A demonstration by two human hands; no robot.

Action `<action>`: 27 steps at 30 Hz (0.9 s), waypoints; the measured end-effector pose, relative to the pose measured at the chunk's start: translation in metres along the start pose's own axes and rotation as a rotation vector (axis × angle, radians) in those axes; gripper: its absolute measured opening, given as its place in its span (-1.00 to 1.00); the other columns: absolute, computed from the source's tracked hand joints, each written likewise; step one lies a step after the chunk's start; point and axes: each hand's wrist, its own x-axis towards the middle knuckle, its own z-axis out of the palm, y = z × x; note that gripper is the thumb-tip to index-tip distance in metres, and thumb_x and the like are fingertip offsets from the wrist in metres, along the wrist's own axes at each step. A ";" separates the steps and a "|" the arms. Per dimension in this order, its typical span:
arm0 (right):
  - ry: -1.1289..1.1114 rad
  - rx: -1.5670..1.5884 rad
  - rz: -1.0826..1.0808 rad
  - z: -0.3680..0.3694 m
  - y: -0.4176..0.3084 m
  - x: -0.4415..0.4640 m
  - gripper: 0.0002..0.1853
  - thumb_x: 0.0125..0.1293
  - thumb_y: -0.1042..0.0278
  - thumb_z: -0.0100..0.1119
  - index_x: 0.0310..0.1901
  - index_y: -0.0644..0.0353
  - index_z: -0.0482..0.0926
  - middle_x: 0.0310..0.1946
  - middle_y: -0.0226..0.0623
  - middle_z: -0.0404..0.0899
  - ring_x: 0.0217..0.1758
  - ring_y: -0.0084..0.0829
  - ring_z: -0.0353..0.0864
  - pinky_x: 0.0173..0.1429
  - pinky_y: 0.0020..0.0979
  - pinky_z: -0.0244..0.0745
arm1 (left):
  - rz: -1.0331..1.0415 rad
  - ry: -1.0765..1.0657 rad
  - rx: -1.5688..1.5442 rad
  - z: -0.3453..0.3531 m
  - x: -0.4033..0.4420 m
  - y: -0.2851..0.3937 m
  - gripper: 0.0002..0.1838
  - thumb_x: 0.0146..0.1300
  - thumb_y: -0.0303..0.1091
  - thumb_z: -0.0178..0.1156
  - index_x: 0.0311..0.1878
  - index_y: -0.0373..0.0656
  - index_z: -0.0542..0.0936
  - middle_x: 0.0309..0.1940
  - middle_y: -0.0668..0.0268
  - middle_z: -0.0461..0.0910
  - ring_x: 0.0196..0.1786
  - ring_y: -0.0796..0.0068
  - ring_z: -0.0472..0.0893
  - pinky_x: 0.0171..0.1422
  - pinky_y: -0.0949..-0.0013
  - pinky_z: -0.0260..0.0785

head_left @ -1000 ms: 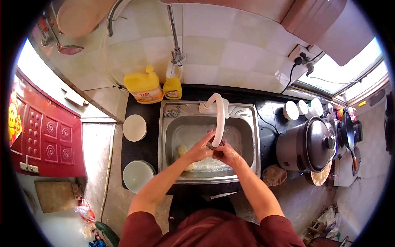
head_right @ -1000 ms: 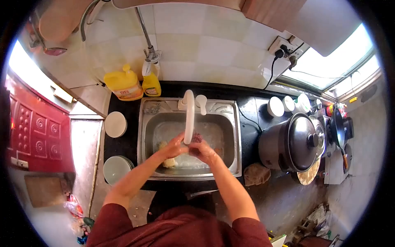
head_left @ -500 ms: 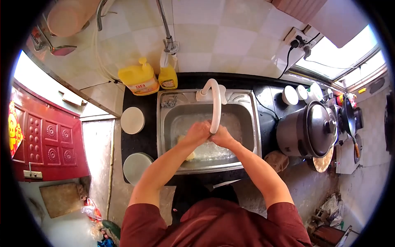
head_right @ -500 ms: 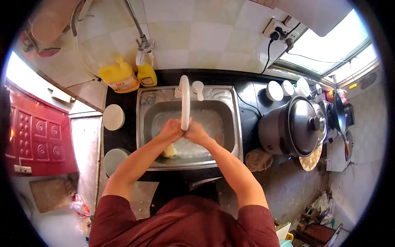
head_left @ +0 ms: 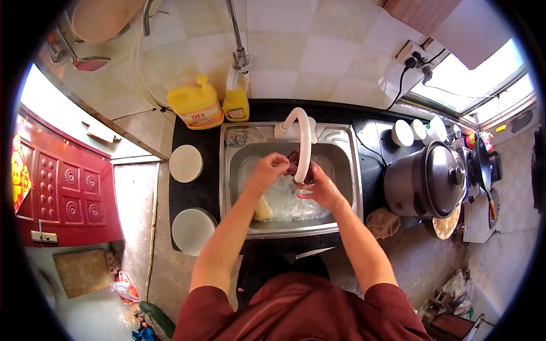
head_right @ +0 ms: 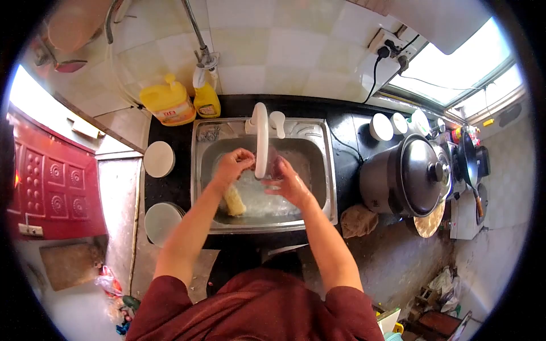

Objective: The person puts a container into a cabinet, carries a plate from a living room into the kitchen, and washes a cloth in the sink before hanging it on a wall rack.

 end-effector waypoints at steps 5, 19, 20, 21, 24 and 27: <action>-0.115 0.302 -0.028 -0.040 0.058 0.046 -0.49 0.32 -0.12 0.07 0.03 0.19 0.48 -0.14 -0.20 0.61 -0.09 -0.20 0.60 0.04 -0.21 0.51 | 0.623 0.089 0.700 0.110 -0.052 -0.041 -0.83 0.15 -0.19 0.23 -0.31 -0.05 0.61 -0.23 0.27 0.59 -0.21 0.10 0.60 -0.12 0.22 0.47; 0.059 0.176 -0.107 -0.048 0.070 0.069 -0.61 0.35 -0.07 0.07 -0.20 0.15 0.56 -0.40 -0.38 0.57 -0.32 -0.44 0.57 -0.28 -0.39 0.47 | 0.536 0.383 0.473 0.105 -0.049 -0.054 -0.67 0.21 -0.03 0.14 -0.37 -0.10 0.63 -0.51 0.13 0.57 -0.40 0.04 0.57 -0.34 0.12 0.38; 0.220 0.060 -0.117 -0.023 0.053 0.047 -0.61 0.34 -0.05 0.10 -0.20 0.18 0.56 -0.39 -0.36 0.58 -0.29 -0.44 0.59 -0.25 -0.40 0.49 | 0.554 0.376 0.524 0.098 -0.039 -0.072 -0.69 0.18 -0.02 0.18 -0.39 -0.07 0.63 -0.54 0.16 0.57 -0.44 0.06 0.57 -0.40 0.14 0.38; 0.170 0.002 -0.129 0.000 0.038 0.025 -0.61 0.34 -0.04 0.10 -0.21 0.19 0.56 -0.38 -0.35 0.58 -0.29 -0.45 0.59 -0.23 -0.41 0.49 | 0.278 0.376 0.755 0.079 -0.030 -0.074 -0.75 0.23 -0.09 0.14 -0.33 -0.05 0.63 -0.60 0.24 0.56 -0.41 0.13 0.59 -0.28 0.19 0.41; 0.080 -0.180 -0.226 0.024 0.009 0.009 -0.72 0.26 0.17 0.23 -0.22 0.24 0.52 -0.35 -0.32 0.58 -0.29 -0.46 0.60 -0.18 -0.44 0.50 | 0.274 0.109 0.206 0.025 0.017 -0.168 -0.80 0.30 -0.24 0.09 -0.11 -0.04 0.61 -0.39 0.30 0.63 -0.18 0.29 0.61 -0.04 0.28 0.41; -0.002 -0.247 -0.250 0.016 0.006 0.017 -0.73 0.15 0.39 0.29 -0.16 0.29 0.48 -0.32 -0.31 0.58 -0.26 -0.45 0.60 -0.13 -0.43 0.51 | 0.245 0.102 -0.027 0.037 -0.016 -0.089 -0.78 0.32 -0.34 0.09 -0.01 -0.11 0.57 -0.20 0.33 0.61 -0.04 0.43 0.55 0.06 0.35 0.37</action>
